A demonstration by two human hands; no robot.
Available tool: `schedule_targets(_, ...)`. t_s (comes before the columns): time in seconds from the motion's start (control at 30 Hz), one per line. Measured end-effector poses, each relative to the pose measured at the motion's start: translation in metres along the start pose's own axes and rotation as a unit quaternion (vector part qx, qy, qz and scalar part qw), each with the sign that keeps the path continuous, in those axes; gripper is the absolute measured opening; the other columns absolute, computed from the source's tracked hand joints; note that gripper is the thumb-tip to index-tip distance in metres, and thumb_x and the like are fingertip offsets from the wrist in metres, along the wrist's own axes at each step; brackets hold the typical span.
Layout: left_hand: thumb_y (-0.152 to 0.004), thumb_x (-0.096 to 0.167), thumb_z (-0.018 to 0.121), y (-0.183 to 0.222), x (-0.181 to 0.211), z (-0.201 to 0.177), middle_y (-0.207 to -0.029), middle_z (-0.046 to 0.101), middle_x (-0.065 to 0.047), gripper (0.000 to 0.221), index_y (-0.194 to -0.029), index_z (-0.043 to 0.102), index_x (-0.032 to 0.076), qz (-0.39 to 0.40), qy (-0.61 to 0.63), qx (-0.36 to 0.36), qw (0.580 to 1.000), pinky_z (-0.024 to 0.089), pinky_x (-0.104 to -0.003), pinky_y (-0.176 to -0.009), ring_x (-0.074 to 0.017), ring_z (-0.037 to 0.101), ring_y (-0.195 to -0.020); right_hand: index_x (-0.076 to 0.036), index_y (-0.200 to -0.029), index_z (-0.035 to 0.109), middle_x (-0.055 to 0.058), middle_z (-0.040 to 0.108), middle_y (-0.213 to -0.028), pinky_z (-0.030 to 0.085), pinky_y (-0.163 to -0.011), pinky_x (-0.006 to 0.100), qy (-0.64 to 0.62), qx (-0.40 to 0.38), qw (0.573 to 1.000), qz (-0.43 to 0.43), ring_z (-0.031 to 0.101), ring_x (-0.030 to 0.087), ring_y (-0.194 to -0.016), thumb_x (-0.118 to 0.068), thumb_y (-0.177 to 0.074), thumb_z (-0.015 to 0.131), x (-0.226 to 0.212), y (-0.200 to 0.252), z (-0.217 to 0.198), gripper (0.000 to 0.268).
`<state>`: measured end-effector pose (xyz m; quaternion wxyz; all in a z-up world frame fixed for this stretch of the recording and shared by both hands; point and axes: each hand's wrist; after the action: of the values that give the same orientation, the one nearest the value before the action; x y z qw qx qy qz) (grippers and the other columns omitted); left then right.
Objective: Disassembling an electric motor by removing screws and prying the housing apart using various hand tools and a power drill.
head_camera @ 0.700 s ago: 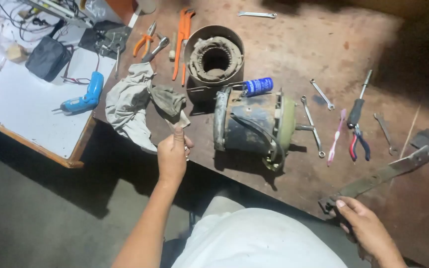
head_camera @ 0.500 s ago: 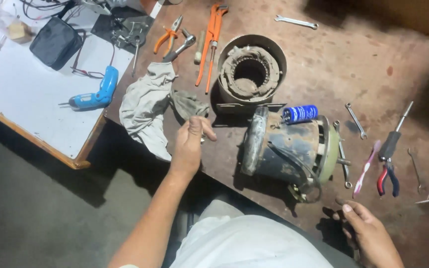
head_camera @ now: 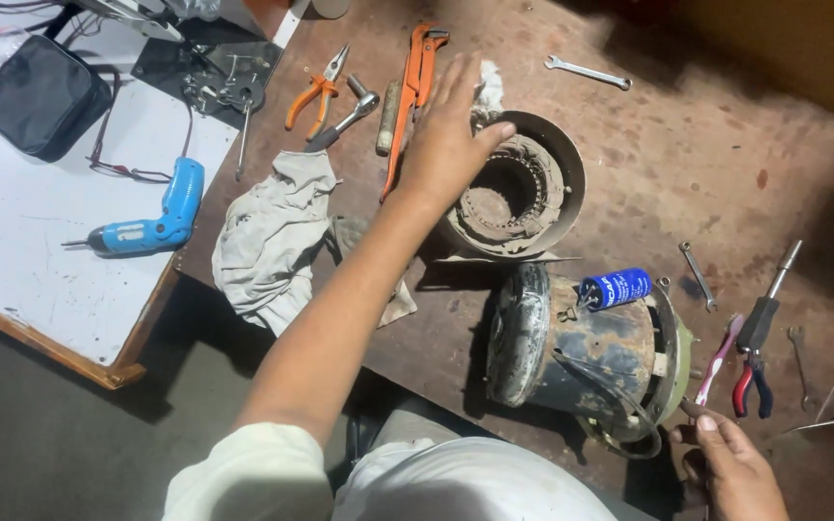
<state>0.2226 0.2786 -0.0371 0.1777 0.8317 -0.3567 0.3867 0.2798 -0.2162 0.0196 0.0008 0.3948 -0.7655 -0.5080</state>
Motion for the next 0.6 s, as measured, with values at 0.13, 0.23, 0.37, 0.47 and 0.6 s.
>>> schedule_targets(0.13, -0.105, 0.034, 0.088, 0.063, -0.011, 0.010, -0.199, 0.023, -0.025, 0.112, -0.188, 0.014, 0.018, -0.101, 0.091, 0.041, 0.990, 0.060, -0.060, -0.122, -0.0294, 0.069, -0.157, -0.014, -0.164, 0.070, 0.021, 0.076, -0.127, 0.051, -0.092, 0.049, 0.006, 0.005, 0.998, -0.067, 0.069, 0.037, -0.106, -0.042, -0.134, 0.059, 0.027, -0.033, -0.013, 0.043)
schedule_targets(0.23, -0.107, 0.010, 0.065, 0.071, -0.029, 0.038, -0.191, 0.043, -0.025, 0.095, -0.189, 0.017, 0.018, -0.135, 0.153, 0.042, 0.978, 0.045, -0.052, -0.134, -0.0466, 0.050, -0.170, -0.012, -0.178, 0.064, 0.023, 0.075, -0.137, 0.052, -0.096, 0.045, 0.045, -0.007, 0.989, -0.143, 0.068, 0.033, -0.118, -0.044, -0.130, 0.054, 0.012, -0.020, -0.005, 0.059)
schedule_targets(0.37, -0.113, 0.005, 0.062, 0.049, -0.022, 0.019, -0.202, 0.024, -0.016, 0.104, -0.187, -0.005, 0.035, -0.111, 0.167, -0.030, 0.979, 0.059, -0.039, -0.069, -0.0355, 0.085, -0.134, -0.016, -0.168, 0.068, 0.017, 0.069, -0.130, 0.050, -0.090, 0.054, 0.140, 0.075, 0.971, -0.181, 0.062, 0.034, -0.112, -0.048, -0.135, 0.052, 0.024, -0.049, -0.009, 0.049)
schedule_targets(0.47, -0.115, -0.002, 0.060, 0.022, -0.020, 0.017, -0.205, 0.012, -0.016, 0.107, -0.186, -0.013, 0.033, -0.079, 0.190, -0.069, 0.976, 0.063, -0.032, -0.066, -0.0334, 0.077, -0.150, -0.016, -0.165, 0.072, 0.016, 0.073, -0.115, 0.054, -0.073, 0.050, 0.162, 0.078, 0.959, -0.221, 0.067, 0.030, -0.092, -0.045, -0.136, 0.058, 0.022, -0.057, -0.009, 0.043)
schedule_targets(0.6, -0.109, 0.001, 0.071, -0.025, -0.060, 0.070, -0.203, 0.027, -0.025, 0.120, -0.190, -0.012, 0.032, 0.037, 0.114, -0.030, 0.992, 0.040, -0.056, -0.145, -0.0516, 0.036, -0.184, -0.006, -0.157, 0.070, 0.018, 0.070, -0.104, 0.055, -0.061, 0.048, 0.160, 0.085, 0.955, -0.235, 0.070, 0.031, -0.081, -0.044, -0.141, 0.059, 0.019, -0.079, -0.016, 0.043)
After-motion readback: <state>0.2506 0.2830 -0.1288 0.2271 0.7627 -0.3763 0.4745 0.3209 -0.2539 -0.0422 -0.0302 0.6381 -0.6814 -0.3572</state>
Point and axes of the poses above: each hand's wrist, its own y-axis away from the middle knuckle, its own z-axis out of the palm, x = y × z
